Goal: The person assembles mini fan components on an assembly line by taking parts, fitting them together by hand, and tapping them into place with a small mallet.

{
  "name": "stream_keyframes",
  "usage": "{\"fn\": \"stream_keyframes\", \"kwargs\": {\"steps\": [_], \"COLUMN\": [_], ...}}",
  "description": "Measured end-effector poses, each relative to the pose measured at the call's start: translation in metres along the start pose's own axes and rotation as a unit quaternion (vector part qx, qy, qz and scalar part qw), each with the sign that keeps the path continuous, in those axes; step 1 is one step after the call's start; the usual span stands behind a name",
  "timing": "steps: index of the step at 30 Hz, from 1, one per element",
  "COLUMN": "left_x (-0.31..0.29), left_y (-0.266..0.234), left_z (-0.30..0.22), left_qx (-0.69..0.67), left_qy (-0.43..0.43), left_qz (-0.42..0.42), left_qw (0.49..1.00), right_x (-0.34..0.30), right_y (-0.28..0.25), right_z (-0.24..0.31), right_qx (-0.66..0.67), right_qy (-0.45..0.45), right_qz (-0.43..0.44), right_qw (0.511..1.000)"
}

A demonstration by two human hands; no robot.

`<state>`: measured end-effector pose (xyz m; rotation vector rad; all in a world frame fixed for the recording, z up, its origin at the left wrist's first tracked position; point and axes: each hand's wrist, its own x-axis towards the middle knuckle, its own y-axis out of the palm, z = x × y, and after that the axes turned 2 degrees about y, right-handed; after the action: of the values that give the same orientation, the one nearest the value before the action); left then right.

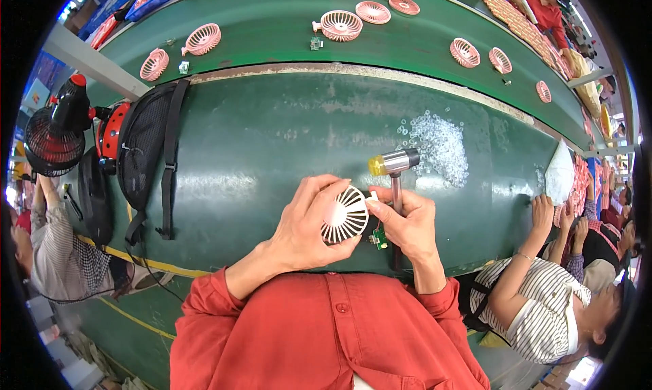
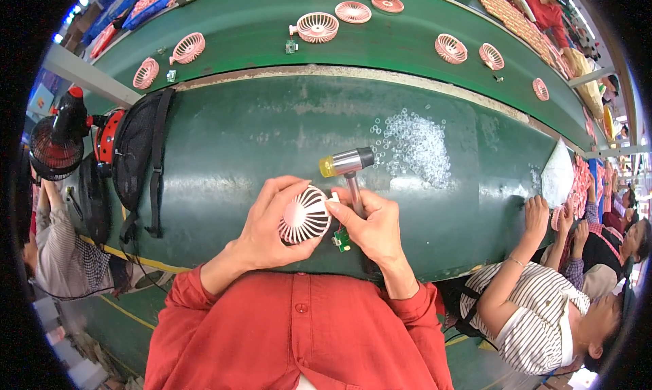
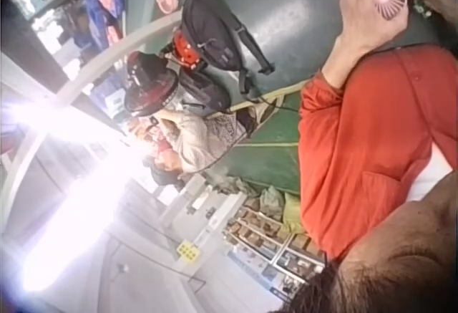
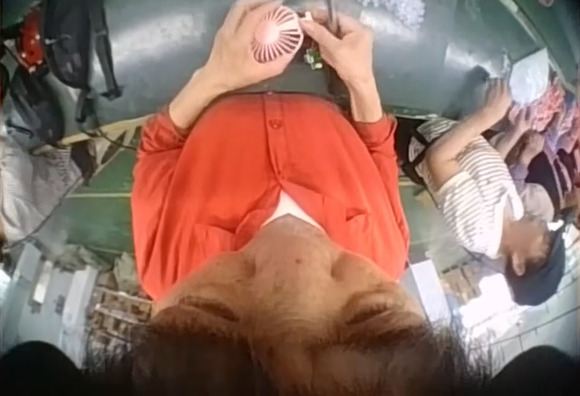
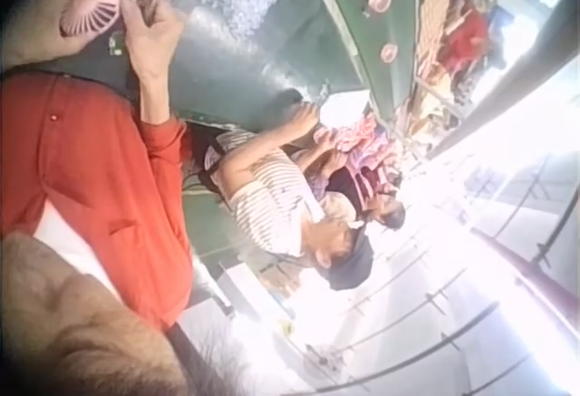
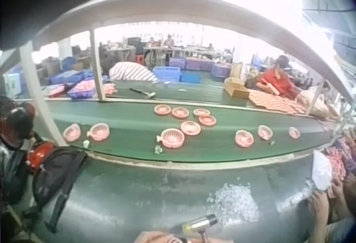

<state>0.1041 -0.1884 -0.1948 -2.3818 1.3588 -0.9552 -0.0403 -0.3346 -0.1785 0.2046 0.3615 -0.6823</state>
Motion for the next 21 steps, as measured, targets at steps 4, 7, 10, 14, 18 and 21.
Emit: {"fn": "stream_keyframes", "kwargs": {"steps": [4,7,10,14,18,21], "left_x": [-0.001,0.008,0.015,0.057,0.108,0.130], "left_y": [0.001,-0.006,-0.012,-0.040,-0.064,-0.088], "left_z": [-0.002,-0.007,0.003,0.019,0.067,0.122], "left_qx": [0.027,0.017,-0.081,0.012,0.183,0.286], "left_qy": [0.050,-0.024,-0.199,-0.131,-0.001,0.021], "left_qz": [-0.036,0.012,0.103,0.092,-0.073,-0.116], "left_qw": [0.998,0.999,0.971,0.987,0.980,0.951], "right_x": [0.004,0.006,0.007,0.013,0.005,-0.008], "right_y": [-0.006,-0.002,0.003,0.002,0.003,0.000], "right_z": [0.010,0.013,0.016,0.008,0.009,-0.004], "right_qx": [0.136,0.167,0.090,-0.069,-0.034,-0.162], "right_qy": [0.054,0.057,0.005,-0.098,-0.152,-0.310], "right_qz": [0.043,0.028,-0.050,-0.163,-0.196,-0.257], "right_qw": [0.988,0.984,0.995,0.979,0.968,0.901]}}
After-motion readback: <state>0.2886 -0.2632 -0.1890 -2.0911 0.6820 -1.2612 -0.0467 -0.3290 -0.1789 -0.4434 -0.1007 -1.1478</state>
